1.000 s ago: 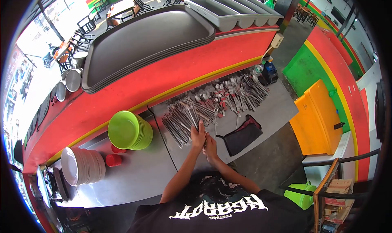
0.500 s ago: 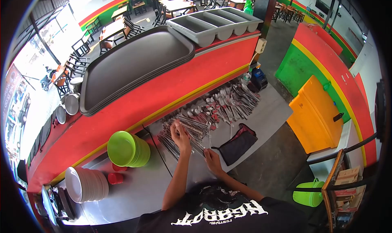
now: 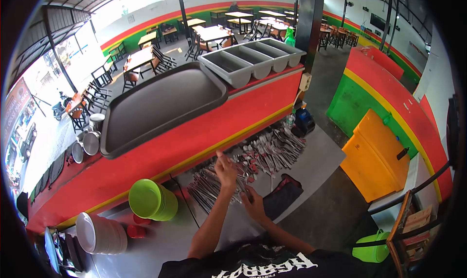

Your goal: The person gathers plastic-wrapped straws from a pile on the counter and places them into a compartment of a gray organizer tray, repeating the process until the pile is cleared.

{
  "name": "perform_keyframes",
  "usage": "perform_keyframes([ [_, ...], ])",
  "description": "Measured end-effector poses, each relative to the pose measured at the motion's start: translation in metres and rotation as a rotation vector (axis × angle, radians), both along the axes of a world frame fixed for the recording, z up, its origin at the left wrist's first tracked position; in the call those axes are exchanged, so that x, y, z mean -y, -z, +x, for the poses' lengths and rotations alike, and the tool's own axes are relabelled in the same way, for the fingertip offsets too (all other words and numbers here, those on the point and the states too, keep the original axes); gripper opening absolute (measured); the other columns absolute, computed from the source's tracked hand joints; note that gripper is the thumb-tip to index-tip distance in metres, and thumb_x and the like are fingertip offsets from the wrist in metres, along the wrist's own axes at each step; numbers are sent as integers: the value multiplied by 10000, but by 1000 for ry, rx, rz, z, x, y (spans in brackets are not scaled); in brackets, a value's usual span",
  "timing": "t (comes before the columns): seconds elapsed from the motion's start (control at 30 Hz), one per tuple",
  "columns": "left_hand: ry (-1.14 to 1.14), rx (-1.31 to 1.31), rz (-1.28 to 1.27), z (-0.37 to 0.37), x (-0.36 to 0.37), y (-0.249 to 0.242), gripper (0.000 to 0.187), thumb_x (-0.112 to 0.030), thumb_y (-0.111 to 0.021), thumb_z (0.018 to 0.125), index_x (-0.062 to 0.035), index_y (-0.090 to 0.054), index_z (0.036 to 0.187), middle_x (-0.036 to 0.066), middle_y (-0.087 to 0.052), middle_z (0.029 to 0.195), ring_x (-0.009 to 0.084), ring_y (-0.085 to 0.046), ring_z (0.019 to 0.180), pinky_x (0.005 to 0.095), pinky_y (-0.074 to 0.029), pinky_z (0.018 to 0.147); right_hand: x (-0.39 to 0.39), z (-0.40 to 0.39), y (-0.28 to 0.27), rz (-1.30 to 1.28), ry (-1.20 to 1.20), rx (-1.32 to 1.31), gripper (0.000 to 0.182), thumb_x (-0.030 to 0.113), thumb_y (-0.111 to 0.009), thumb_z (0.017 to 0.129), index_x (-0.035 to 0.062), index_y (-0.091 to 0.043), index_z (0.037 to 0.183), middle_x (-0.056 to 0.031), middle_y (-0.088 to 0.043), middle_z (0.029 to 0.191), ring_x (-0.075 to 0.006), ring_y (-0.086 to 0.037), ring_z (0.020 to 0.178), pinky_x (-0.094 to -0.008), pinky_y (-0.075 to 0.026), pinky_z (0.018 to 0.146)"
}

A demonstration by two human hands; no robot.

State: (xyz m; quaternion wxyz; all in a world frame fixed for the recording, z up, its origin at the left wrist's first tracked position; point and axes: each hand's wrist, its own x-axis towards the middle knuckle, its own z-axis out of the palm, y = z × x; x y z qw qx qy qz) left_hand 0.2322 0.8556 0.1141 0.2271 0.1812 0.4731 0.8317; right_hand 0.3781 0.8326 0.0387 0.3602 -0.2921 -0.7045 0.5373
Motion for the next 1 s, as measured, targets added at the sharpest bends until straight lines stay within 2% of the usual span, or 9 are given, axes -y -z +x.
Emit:
perform_keyframes([
  [0.13,53,-154,74,-4,-30,-85,503,-504,-381,1008,-110,-400,696,-42,-334,523,32,-307,417,216,-247,376,-32,-19,-62,213,-44,-72,385,226,-540,982,-15,-486,1279,-53,-567,642,-94,-517,548,-276,-393,512],
  [0.23,102,-254,163,-27,-62,-140,505,-499,-374,1011,-105,-401,698,-35,-342,518,34,-325,398,213,-265,365,-71,-48,-105,298,-35,-185,350,219,-537,979,-5,-490,1244,-120,-588,672,-191,-587,555,-349,-445,546],
  [0.4,75,-459,140,-83,-121,-229,539,-529,-368,1001,-83,-412,702,-13,-372,503,69,-399,353,238,-344,345,-142,-100,-199,472,-32,-197,294,246,-525,985,38,-503,1191,-156,-621,712,-337,-645,620,-414,-455,546],
  [0.57,-119,-580,213,-142,-192,-299,559,-512,-360,1010,-48,-471,718,-8,-399,505,87,-421,357,253,-328,351,-228,-167,-262,646,35,-93,304,350,-447,1001,98,-476,1167,-194,-644,759,-417,-644,761,-516,-469,614],
  [0.73,-441,-898,117,-165,-223,-373,546,-424,-411,1019,17,-542,726,95,-516,574,196,-514,547,342,-394,540,-287,-215,-328,704,-49,40,464,451,-347,1010,60,-437,1244,-237,-645,790,-473,-613,858,-551,-455,739],
  [0.87,-542,-937,71,-182,-236,-370,542,-419,-409,1019,23,-559,744,117,-571,624,236,-543,576,355,-415,570,-315,-239,-332,673,-212,122,541,469,-332,1012,12,-407,1292,-257,-644,805,-478,-610,872,-541,-445,760],
  [0.9,-469,-825,98,-215,-262,-354,547,-428,-415,1016,27,-560,748,129,-581,634,252,-575,607,370,-429,590,-329,-249,-322,662,-215,147,550,481,-341,1007,6,-440,1266,-257,-643,830,-466,-613,890,-533,-442,760],
  [0.93,-520,-806,74,-225,-270,-343,566,-448,-406,1014,22,-551,734,122,-573,608,229,-580,529,352,-429,514,-332,-248,-320,623,-224,196,557,491,-344,1003,6,-454,1255,-258,-644,862,-457,-614,912,-530,-446,772],
  [1.0,-311,-685,39,-239,-276,-317,574,-478,-378,1012,6,-534,747,99,-547,570,197,-537,417,330,-408,407,-335,-243,-308,533,-243,300,573,512,-349,995,7,-482,1232,-259,-646,924,-438,-614,958,-523,-453,797],
])
